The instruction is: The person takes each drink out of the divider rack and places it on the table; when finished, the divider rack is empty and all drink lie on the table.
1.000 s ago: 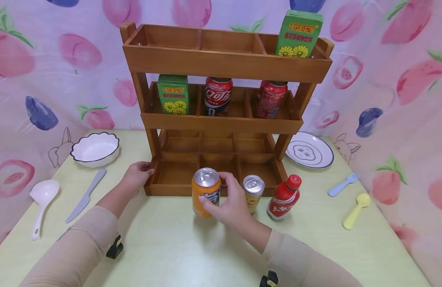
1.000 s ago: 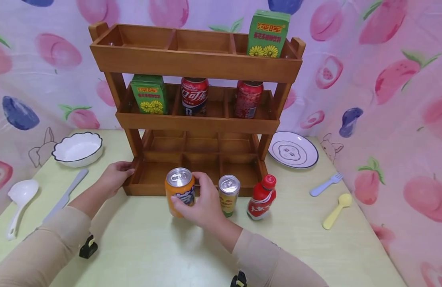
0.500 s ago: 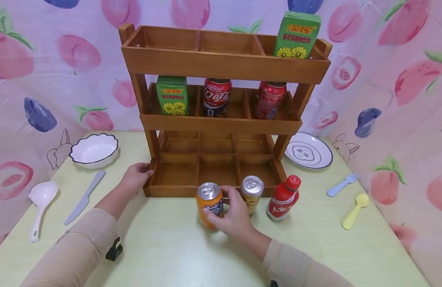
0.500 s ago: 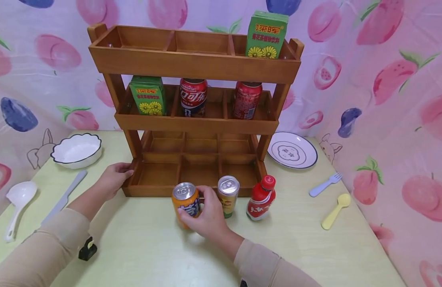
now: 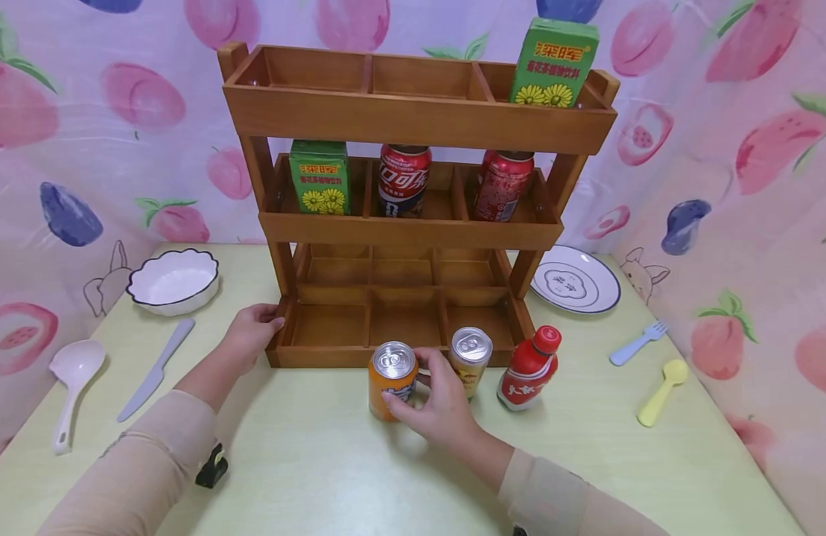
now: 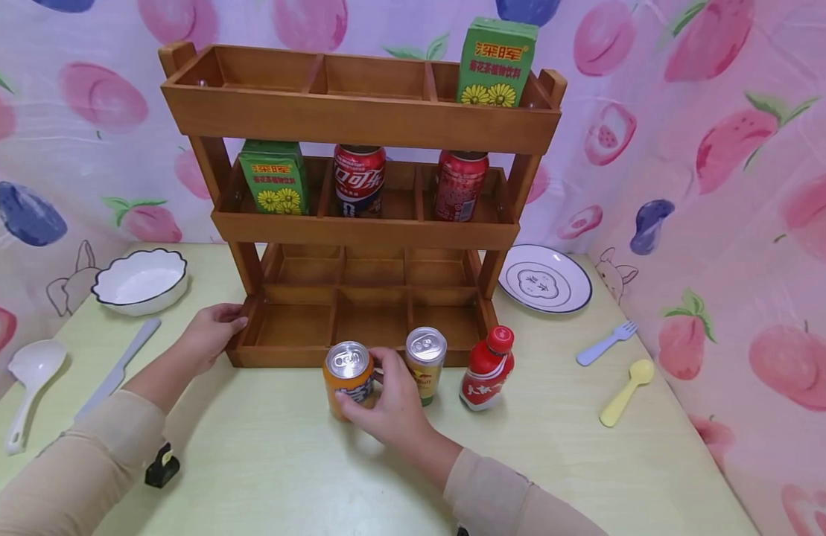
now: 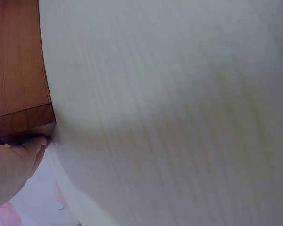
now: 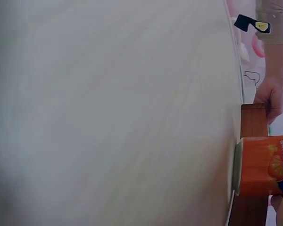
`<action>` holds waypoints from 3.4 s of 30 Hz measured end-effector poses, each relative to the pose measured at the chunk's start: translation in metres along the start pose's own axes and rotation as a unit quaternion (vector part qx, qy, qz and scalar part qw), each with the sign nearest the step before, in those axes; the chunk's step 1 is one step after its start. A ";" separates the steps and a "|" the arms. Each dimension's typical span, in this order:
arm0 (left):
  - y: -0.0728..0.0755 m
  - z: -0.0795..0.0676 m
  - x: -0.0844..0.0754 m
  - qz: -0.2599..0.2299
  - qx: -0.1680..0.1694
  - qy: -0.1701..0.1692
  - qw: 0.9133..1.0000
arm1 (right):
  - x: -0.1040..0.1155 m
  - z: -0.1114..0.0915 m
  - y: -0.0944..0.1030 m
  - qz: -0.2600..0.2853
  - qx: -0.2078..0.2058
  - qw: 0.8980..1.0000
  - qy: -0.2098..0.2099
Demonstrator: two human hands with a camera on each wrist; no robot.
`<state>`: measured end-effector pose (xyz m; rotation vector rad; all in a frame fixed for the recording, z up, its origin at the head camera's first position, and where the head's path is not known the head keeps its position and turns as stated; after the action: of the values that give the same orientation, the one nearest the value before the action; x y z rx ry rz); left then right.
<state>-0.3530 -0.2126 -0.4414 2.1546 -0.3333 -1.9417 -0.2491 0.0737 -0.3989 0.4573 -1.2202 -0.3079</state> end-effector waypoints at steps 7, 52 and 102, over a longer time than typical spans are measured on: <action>0.003 0.003 -0.005 -0.001 -0.002 0.003 1.000 | 0.021 0.000 0.013 -0.001 0.017 1.000 -0.016; -0.012 -0.012 0.023 -0.002 -0.017 0.005 1.000 | 0.080 0.142 0.191 -0.171 -0.183 0.953 0.171; 0.004 0.001 -0.006 0.018 -0.014 -0.035 0.999 | 0.054 0.023 -0.098 0.059 0.116 0.988 -0.086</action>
<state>-0.3547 -0.2146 -0.4343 2.0533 -0.3519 -1.9925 -0.2523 -0.0406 -0.3959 0.5647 -1.4547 -0.1051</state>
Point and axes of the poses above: each hand's wrist, its own z-axis towards the middle knuckle, its own y-axis out of the back of the hand, x = y × z, the point moved 9 cm from there along z, towards the middle knuckle, and after that the axes turned 6 degrees about -y, right-handed, at the moved point
